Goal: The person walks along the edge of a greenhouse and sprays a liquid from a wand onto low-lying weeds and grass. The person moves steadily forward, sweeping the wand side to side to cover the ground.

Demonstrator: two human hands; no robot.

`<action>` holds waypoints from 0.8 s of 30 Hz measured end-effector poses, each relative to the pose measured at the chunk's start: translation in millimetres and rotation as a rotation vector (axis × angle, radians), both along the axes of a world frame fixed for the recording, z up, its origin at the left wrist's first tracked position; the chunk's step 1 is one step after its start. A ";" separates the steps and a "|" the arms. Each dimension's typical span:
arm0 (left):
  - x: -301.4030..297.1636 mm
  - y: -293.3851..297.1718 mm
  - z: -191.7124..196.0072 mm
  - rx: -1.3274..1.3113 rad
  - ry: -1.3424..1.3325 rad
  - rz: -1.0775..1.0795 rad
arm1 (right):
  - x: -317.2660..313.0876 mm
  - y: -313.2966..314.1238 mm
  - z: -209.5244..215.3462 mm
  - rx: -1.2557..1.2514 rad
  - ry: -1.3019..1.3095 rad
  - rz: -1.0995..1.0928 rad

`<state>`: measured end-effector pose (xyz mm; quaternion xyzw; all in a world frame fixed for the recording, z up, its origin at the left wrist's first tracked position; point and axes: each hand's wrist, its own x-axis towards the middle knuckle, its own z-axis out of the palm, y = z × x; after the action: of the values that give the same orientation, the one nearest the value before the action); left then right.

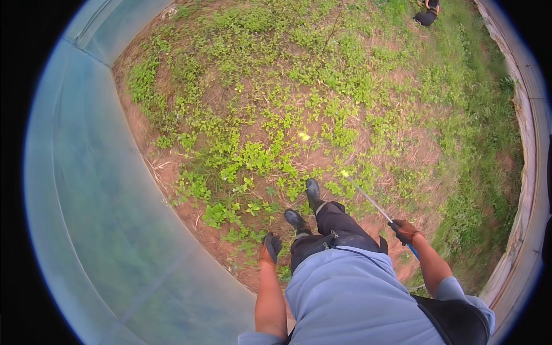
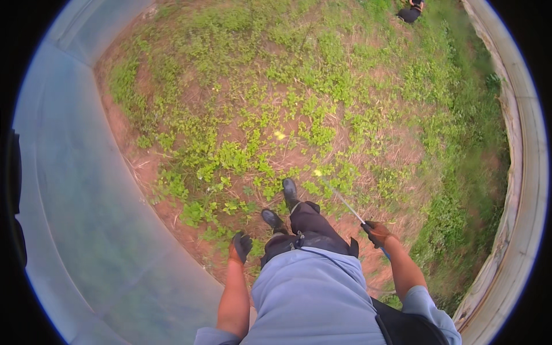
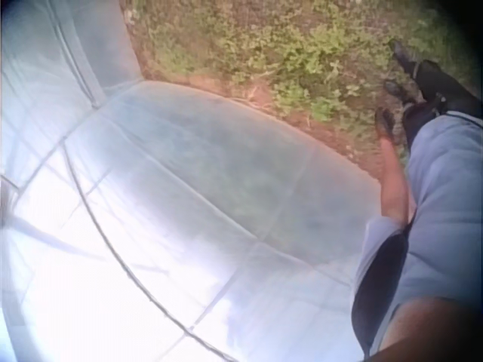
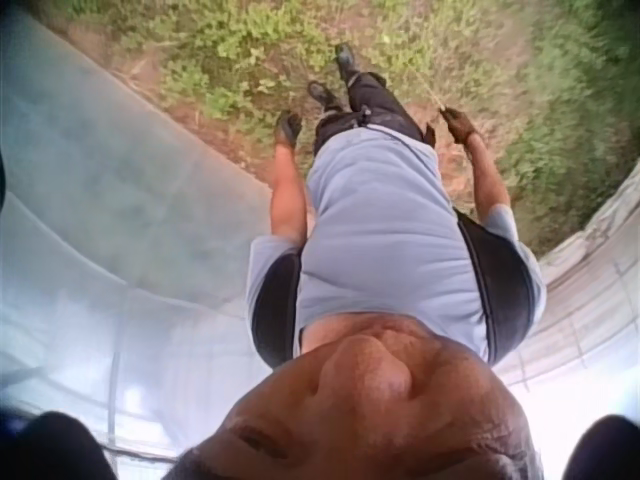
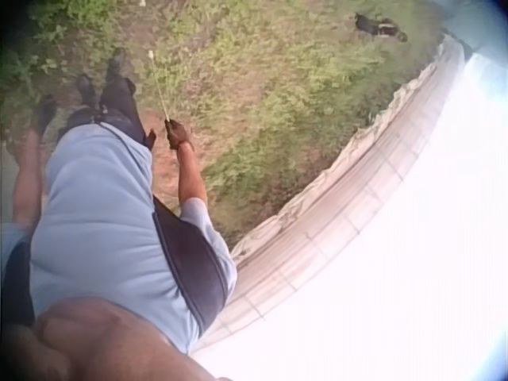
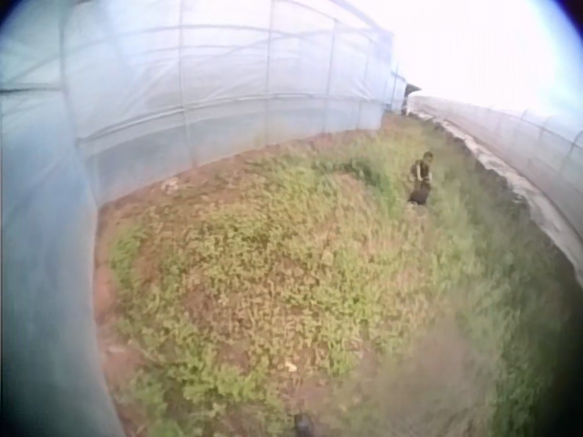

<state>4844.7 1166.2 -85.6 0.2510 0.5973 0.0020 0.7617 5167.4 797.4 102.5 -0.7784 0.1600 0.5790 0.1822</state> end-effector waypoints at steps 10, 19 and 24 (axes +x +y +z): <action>67.8 16.2 -14.7 -0.001 0.113 -0.226 | -18.0 -88.2 39.0 -0.244 -0.014 -0.215; 142.3 17.5 -9.2 0.068 -0.018 -0.448 | -96.9 -192.8 38.7 -0.169 0.018 -0.780; 129.9 16.1 -32.1 -0.032 0.021 -0.471 | -70.7 -134.4 67.8 -0.167 0.074 -0.482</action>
<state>4974.6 1182.2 -117.7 0.3712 0.5299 -0.1880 0.7389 5096.7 663.0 170.3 -0.7086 0.3944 0.5318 0.2441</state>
